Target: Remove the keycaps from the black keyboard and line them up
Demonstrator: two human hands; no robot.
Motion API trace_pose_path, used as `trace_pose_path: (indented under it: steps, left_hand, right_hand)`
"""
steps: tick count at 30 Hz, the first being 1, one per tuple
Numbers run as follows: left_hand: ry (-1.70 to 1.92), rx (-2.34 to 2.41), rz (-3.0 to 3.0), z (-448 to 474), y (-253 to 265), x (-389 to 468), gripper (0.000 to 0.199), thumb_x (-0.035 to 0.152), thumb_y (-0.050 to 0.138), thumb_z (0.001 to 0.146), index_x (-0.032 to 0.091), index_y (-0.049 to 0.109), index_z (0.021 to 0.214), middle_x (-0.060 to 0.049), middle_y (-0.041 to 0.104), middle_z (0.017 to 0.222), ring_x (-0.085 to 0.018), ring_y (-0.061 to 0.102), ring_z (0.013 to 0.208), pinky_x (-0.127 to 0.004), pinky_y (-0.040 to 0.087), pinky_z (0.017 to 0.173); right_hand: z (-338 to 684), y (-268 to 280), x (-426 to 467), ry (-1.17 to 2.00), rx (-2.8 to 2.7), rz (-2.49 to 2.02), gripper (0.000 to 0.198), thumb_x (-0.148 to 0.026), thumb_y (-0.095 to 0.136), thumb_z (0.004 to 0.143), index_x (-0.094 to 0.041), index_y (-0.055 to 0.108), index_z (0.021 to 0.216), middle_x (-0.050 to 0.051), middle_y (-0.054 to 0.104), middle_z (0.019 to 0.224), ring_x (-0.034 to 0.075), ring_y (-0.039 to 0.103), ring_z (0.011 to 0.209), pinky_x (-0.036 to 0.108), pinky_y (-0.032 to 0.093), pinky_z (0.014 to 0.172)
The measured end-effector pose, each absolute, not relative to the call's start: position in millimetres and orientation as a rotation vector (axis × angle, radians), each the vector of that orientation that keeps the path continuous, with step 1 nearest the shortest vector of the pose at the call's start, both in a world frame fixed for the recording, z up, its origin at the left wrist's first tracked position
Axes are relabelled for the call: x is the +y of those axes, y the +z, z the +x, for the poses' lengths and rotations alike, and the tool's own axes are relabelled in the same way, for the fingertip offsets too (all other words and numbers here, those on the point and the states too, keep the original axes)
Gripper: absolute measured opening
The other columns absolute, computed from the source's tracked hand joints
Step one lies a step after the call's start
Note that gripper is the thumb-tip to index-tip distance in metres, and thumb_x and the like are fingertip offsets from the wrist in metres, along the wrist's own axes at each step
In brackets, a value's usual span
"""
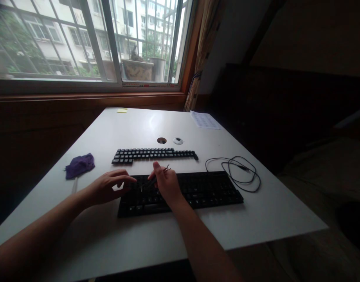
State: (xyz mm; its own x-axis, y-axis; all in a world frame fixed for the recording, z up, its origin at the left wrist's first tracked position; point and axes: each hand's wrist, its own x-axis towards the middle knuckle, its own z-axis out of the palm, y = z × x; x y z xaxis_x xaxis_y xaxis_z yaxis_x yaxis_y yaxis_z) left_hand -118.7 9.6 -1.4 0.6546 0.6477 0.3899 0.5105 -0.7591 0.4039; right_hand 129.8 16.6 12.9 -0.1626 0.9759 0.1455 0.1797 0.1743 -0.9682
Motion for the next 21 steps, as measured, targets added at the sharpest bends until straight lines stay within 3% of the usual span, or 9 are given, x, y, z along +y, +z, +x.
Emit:
trace_pose_path:
  steps: [6,21]
  left_hand:
    - [0.852,0.886,2.527,-113.5,1.5,7.5,0.030,0.027,0.063,0.089,0.020,0.061,0.118,-0.007,0.060,0.096,-0.016,0.058,0.081,-0.030,0.051,0.071]
    - [0.953,0.882,2.416,-109.3,7.5,5.8,0.020,0.023,0.063,0.087,0.016,0.063,0.105,-0.005,0.060,0.087,-0.012,0.055,0.071,-0.021,0.045,0.057]
  right_hand:
    - [124.6,19.0,14.7,1.249,-1.461,-1.081,0.061,-0.066,0.042,0.091,-0.016,0.071,0.072,-0.003,0.049,0.045,0.008,0.043,0.038,0.020,0.030,0.039]
    - [120.6,15.4,15.0,1.362,-1.504,-0.954,0.053,-0.062,0.047,0.091,-0.017,0.073,0.082,-0.002,0.057,0.053,0.008,0.047,0.041,0.021,0.035,0.042]
